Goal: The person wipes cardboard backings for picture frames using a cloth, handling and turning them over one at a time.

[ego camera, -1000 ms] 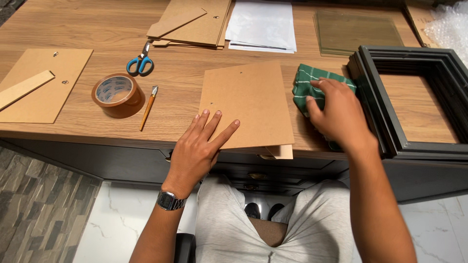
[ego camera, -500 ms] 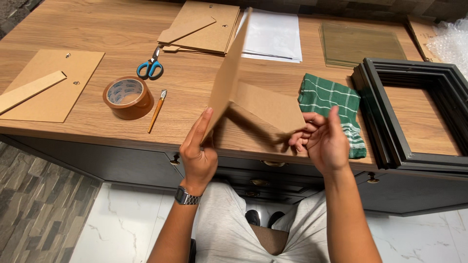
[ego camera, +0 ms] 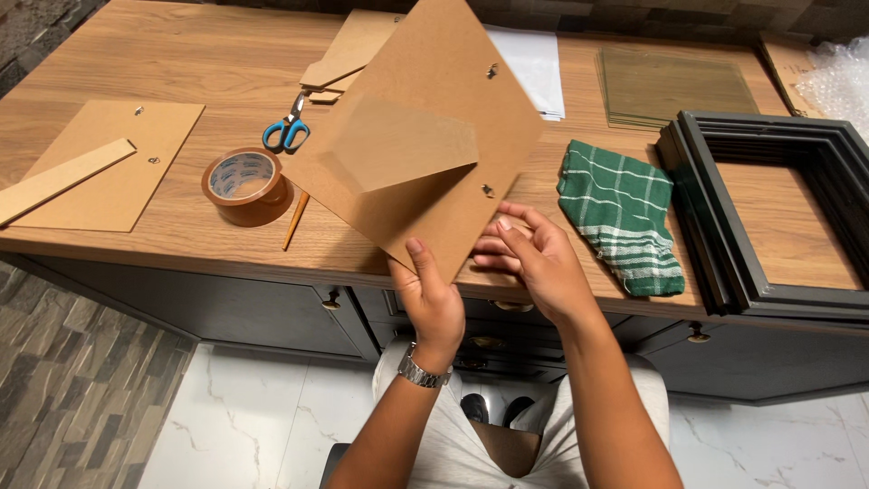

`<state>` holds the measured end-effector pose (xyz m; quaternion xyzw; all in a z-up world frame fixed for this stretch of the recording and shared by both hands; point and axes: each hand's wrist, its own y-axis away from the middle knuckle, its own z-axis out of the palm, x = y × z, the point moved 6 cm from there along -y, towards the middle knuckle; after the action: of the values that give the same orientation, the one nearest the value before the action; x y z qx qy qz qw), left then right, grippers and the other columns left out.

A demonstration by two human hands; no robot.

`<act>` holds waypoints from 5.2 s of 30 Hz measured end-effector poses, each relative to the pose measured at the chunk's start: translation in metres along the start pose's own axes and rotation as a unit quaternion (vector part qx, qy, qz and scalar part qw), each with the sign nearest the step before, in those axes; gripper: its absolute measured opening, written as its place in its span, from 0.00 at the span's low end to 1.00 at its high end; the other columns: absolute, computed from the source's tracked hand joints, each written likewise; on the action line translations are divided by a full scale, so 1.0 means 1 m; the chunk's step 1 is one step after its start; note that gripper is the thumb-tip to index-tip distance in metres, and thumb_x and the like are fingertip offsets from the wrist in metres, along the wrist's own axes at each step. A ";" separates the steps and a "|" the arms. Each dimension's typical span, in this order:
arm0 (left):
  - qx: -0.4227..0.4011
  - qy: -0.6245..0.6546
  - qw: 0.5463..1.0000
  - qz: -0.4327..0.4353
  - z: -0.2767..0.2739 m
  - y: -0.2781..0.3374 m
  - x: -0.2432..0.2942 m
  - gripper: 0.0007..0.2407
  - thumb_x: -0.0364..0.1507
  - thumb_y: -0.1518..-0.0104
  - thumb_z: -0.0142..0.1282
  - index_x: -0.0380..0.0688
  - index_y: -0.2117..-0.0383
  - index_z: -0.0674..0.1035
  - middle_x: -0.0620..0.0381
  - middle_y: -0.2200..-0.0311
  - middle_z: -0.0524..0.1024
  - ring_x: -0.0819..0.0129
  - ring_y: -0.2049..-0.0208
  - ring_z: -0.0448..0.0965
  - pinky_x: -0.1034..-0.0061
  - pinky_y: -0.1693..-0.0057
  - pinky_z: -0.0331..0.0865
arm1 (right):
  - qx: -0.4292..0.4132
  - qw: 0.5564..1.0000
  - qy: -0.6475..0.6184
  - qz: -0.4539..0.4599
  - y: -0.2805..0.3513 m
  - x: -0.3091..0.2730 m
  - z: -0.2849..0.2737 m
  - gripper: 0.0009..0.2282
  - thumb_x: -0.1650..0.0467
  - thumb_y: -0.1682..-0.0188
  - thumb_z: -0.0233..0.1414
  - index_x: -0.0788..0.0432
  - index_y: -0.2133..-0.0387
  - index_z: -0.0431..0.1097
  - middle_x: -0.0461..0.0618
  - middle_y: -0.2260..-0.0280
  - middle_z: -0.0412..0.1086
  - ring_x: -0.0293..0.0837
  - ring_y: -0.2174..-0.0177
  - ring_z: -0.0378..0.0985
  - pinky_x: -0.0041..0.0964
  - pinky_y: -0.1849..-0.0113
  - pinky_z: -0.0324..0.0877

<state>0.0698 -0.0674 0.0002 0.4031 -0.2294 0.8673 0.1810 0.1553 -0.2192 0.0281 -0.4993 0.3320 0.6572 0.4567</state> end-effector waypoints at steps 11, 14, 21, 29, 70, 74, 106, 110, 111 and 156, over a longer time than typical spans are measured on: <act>-0.154 -0.042 0.987 0.003 -0.031 -0.042 0.002 0.22 0.32 0.28 0.64 0.40 0.30 0.77 0.51 0.44 0.87 0.77 0.53 0.81 0.74 0.49 0.79 | 0.018 0.994 -0.067 -0.088 -0.027 0.011 -0.067 0.16 0.75 0.36 0.59 0.56 0.37 0.69 0.59 0.58 0.86 0.50 0.66 0.93 0.40 0.67 0.91; -0.145 -0.013 0.987 -0.065 -0.040 -0.075 0.024 0.23 0.33 0.25 0.61 0.37 0.27 0.72 0.45 0.45 0.87 0.64 0.60 0.87 0.69 0.59 0.85 | 0.025 0.994 -0.047 -0.097 -0.040 0.032 -0.095 0.17 0.76 0.36 0.59 0.56 0.36 0.69 0.59 0.58 0.86 0.49 0.67 0.93 0.38 0.68 0.91; -0.201 0.061 0.960 -0.186 -0.049 -0.082 0.025 0.16 0.17 0.36 0.62 0.36 0.42 0.77 0.39 0.56 0.87 0.44 0.60 0.95 0.53 0.59 0.93 | 0.041 0.994 -0.015 -0.105 -0.031 0.015 -0.081 0.17 0.74 0.34 0.57 0.58 0.33 0.70 0.57 0.56 0.85 0.48 0.65 0.92 0.43 0.64 0.91; -0.208 0.010 0.967 -0.147 -0.067 -0.109 0.086 0.14 0.25 0.27 0.60 0.36 0.38 0.80 0.34 0.57 0.89 0.41 0.59 0.95 0.49 0.59 0.94 | -0.002 0.992 0.049 -0.116 -0.048 0.003 -0.033 0.17 0.74 0.33 0.57 0.58 0.32 0.70 0.55 0.57 0.84 0.46 0.65 0.91 0.44 0.63 0.90; 0.110 -0.464 0.875 0.084 -0.523 -0.538 0.097 0.22 0.39 0.35 0.84 0.38 0.43 0.89 0.61 0.78 0.83 0.75 0.76 0.85 0.77 0.68 0.80 | -0.103 0.922 0.363 -0.087 -0.148 0.149 0.486 0.18 0.64 0.56 0.70 0.66 0.58 0.86 0.54 0.68 0.84 0.56 0.59 0.92 0.60 0.61 0.84; 0.142 -0.537 0.821 0.132 -0.508 -0.525 0.118 0.20 0.40 0.38 0.87 0.49 0.44 0.92 0.66 0.79 0.79 0.76 0.74 0.83 0.78 0.65 0.79 | -0.103 0.918 0.368 -0.104 -0.146 0.152 0.488 0.13 0.66 0.55 0.68 0.66 0.65 0.85 0.58 0.71 0.84 0.64 0.59 0.92 0.62 0.60 0.84; -0.387 -0.586 0.649 0.294 0.103 -0.271 -0.055 0.19 0.24 0.32 0.65 0.49 0.34 0.79 0.51 0.49 0.81 0.47 0.42 0.85 0.53 0.36 0.78 | -0.083 0.737 0.631 -0.227 -0.149 -0.073 0.027 0.13 0.67 0.42 0.62 0.55 0.47 0.83 0.51 0.63 0.86 0.55 0.63 0.92 0.55 0.57 0.83; -0.430 -0.645 0.581 0.248 0.104 -0.322 -0.118 0.25 0.22 0.30 0.64 0.51 0.26 0.77 0.46 0.33 0.77 0.43 0.28 0.76 0.49 0.25 0.70 | -0.067 0.809 0.550 -0.196 -0.166 -0.056 0.016 0.14 0.65 0.44 0.62 0.52 0.46 0.84 0.50 0.65 0.86 0.53 0.64 0.91 0.51 0.58 0.82; -0.448 -0.657 0.566 0.217 0.101 -0.334 -0.131 0.29 0.25 0.28 0.65 0.53 0.20 0.73 0.41 0.23 0.73 0.37 0.20 0.68 0.41 0.18 0.62 | -0.065 0.819 0.535 -0.195 -0.169 -0.054 0.016 0.14 0.65 0.44 0.63 0.50 0.47 0.84 0.49 0.67 0.85 0.51 0.66 0.91 0.48 0.58 0.82; -0.372 -0.196 0.889 -0.180 -0.013 -0.158 -0.006 0.38 0.22 0.38 0.76 0.33 0.20 0.66 0.51 0.50 0.85 0.63 0.52 0.93 0.64 0.46 0.92 | 0.005 0.997 0.074 0.002 -0.010 -0.036 -0.033 0.17 0.75 0.38 0.61 0.74 0.39 0.72 0.63 0.66 0.82 0.53 0.74 0.89 0.48 0.74 0.88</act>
<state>0.1447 0.0695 0.0277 0.5024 -0.4894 0.5741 0.4225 0.1798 -0.2547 0.0531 -0.5432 0.3692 0.6178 0.4323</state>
